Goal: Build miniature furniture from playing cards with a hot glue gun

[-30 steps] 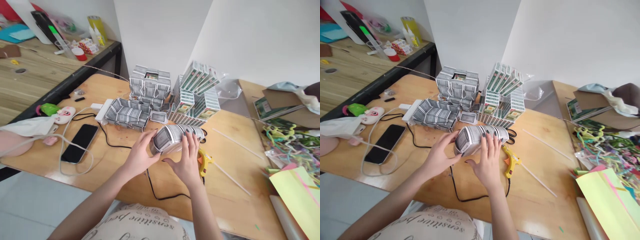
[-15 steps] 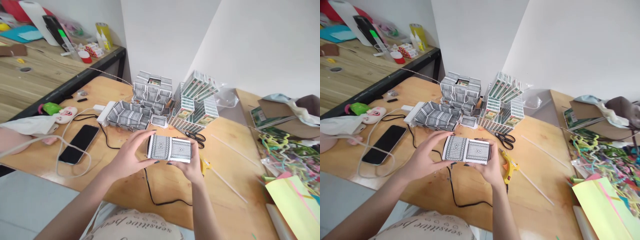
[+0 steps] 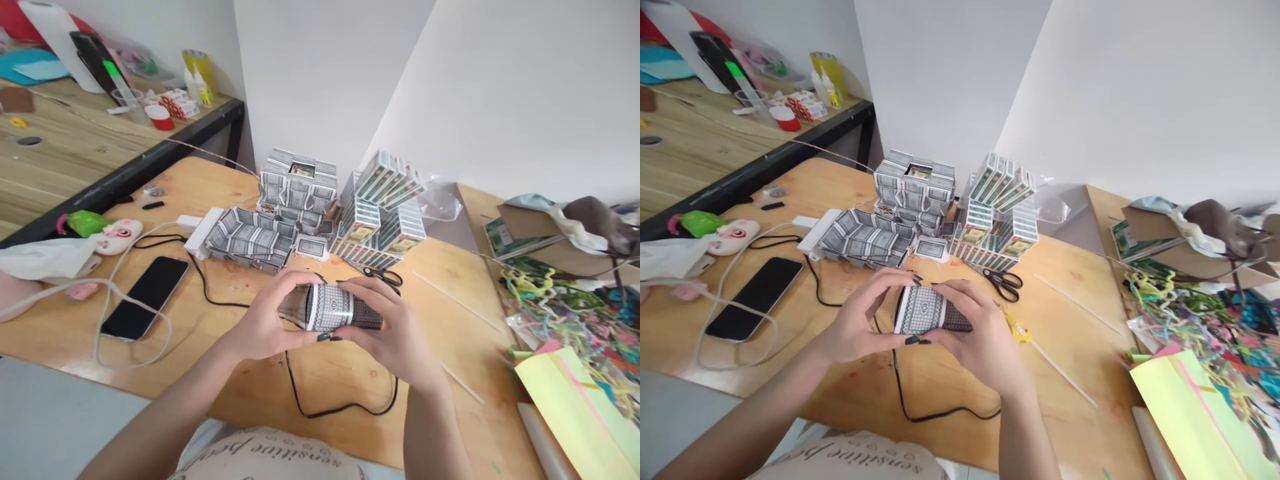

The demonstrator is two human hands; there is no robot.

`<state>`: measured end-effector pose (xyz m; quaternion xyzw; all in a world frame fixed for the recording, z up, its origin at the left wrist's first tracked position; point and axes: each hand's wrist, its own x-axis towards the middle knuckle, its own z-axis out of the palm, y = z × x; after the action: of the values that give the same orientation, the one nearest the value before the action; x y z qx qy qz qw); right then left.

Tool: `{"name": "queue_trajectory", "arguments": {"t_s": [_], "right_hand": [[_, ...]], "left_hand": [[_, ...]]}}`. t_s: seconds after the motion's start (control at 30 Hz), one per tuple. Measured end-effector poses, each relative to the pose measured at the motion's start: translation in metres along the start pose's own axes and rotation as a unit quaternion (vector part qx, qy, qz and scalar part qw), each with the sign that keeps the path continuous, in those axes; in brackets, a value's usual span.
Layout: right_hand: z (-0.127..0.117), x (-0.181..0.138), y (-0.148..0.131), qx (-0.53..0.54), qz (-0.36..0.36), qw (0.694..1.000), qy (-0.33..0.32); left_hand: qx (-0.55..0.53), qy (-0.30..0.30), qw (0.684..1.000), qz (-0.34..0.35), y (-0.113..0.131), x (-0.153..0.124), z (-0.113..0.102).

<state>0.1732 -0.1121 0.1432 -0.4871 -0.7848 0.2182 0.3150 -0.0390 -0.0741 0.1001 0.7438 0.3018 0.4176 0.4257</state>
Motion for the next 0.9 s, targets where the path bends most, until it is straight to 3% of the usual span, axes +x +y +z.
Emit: {"name": "queue_trajectory", "arguments": {"t_s": [0.37,0.6,0.9], "right_hand": [[0.003,-0.002,0.004,-0.008,-0.049,0.999,-0.013],[0.003,0.000,-0.004,-0.045,-0.033,0.997,-0.046],[0.007,0.005,0.000,-0.048,-0.029,0.998,-0.039]], "left_hand": [[-0.116,0.001,0.993,-0.014,-0.010,-0.002,0.005],[-0.120,0.009,0.993,-0.016,-0.012,-0.006,0.004],[-0.075,-0.005,0.996,-0.042,-0.010,-0.006,-0.004]]}}
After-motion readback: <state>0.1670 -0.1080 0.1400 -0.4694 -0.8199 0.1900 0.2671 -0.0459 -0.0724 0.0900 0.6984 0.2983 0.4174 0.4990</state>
